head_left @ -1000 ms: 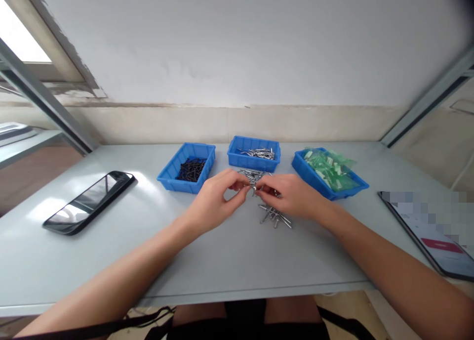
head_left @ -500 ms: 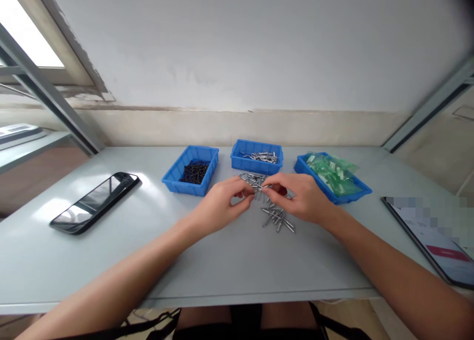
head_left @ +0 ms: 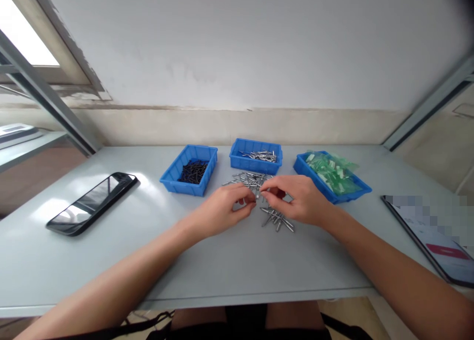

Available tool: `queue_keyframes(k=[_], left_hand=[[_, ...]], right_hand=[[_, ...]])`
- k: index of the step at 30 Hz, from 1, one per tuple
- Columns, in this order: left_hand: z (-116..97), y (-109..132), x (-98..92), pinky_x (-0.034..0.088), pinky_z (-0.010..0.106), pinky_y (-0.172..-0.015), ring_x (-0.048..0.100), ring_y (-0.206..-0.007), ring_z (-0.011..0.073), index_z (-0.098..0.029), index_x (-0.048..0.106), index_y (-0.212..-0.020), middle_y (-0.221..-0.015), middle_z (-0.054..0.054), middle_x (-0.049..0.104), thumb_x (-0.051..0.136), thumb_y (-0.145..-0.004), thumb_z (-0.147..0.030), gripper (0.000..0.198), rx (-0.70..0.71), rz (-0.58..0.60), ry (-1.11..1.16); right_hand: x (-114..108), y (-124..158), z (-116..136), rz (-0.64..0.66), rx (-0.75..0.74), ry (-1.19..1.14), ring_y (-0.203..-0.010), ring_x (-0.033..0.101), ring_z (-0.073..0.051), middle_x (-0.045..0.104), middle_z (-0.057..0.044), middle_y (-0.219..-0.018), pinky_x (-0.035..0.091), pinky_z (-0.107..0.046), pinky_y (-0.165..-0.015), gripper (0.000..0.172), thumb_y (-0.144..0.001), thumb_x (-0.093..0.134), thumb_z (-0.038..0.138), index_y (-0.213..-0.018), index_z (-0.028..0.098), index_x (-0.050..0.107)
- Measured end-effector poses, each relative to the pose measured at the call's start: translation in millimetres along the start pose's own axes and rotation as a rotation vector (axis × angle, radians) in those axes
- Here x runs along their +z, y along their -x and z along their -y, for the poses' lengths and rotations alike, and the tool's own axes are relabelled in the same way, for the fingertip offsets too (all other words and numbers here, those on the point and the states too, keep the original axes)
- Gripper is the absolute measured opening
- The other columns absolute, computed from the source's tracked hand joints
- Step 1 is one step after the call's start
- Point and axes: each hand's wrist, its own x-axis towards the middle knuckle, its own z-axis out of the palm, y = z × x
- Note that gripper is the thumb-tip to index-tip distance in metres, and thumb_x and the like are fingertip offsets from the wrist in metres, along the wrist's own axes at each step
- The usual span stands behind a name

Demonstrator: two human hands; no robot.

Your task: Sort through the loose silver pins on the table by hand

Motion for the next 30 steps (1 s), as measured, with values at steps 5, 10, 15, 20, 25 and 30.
queue_keyframes(k=[5, 10, 15, 20, 25, 30], left_hand=[[1, -1, -2.6, 0.045, 0.025, -0.068, 0.055, -0.075, 0.0135, -0.017, 0.059, -0.083, -0.081, 0.002, 0.059, 0.050, -0.083, -0.017, 0.009, -0.044, -0.054, -0.013], [2, -3, -5.3, 0.044, 0.024, -0.066, 0.055, -0.073, 0.0125, -0.017, 0.060, -0.083, -0.078, 0.001, 0.059, 0.051, -0.083, -0.019, 0.009, -0.051, -0.133, -0.031], [1, -4, -7.3, 0.044, 0.024, -0.068, 0.055, -0.074, 0.0127, -0.016, 0.059, -0.081, -0.077, 0.001, 0.059, 0.052, -0.084, -0.020, 0.008, -0.017, -0.211, -0.015], [-1, -3, -8.8, 0.044, 0.023, -0.068, 0.054, -0.074, 0.0118, -0.017, 0.058, -0.082, -0.077, 0.001, 0.058, 0.053, -0.084, -0.018, 0.006, 0.020, -0.263, 0.014], [-4, -1, -7.0, 0.044, 0.023, -0.067, 0.053, -0.073, 0.0111, -0.016, 0.058, -0.084, -0.077, 0.000, 0.057, 0.053, -0.084, -0.018, 0.005, 0.041, -0.236, 0.051], [-5, -2, -8.5, 0.045, 0.023, -0.068, 0.054, -0.073, 0.0110, -0.017, 0.058, -0.088, -0.079, 0.001, 0.059, 0.052, -0.085, -0.018, 0.007, 0.033, -0.260, 0.048]], right_hand=[[-2, -1, 1, -0.010, 0.032, 0.012, -0.056, 0.052, -0.008, 0.060, 0.003, -0.067, 0.039, -0.019, -0.055, 0.007, -0.086, 0.050, 0.021, -0.088, 0.019, 0.056], [-3, -1, -4, 0.002, 0.103, 0.019, -0.055, 0.051, -0.008, 0.060, 0.003, -0.066, 0.039, -0.020, -0.055, 0.008, -0.087, 0.049, 0.025, -0.089, 0.020, 0.055], [-2, -2, -9, 0.133, 0.180, 0.013, -0.055, 0.051, -0.009, 0.057, 0.004, -0.062, 0.036, -0.020, -0.053, 0.010, -0.088, 0.048, 0.027, -0.091, 0.020, 0.054], [3, -2, -7, 0.265, 0.162, 0.018, -0.063, 0.054, -0.011, 0.059, 0.003, -0.068, 0.036, -0.022, -0.058, 0.010, -0.089, 0.047, 0.027, -0.093, 0.021, 0.054], [7, -3, -5, 0.347, 0.101, 0.035, -0.064, 0.054, -0.012, 0.060, 0.000, -0.070, 0.036, -0.023, -0.058, 0.014, -0.089, 0.045, 0.025, -0.083, 0.019, 0.055], [5, -3, -6, 0.257, 0.128, 0.018, -0.069, 0.056, -0.014, 0.062, -0.001, -0.077, 0.039, -0.024, -0.061, 0.014, -0.089, 0.047, 0.028, -0.093, 0.020, 0.057]])
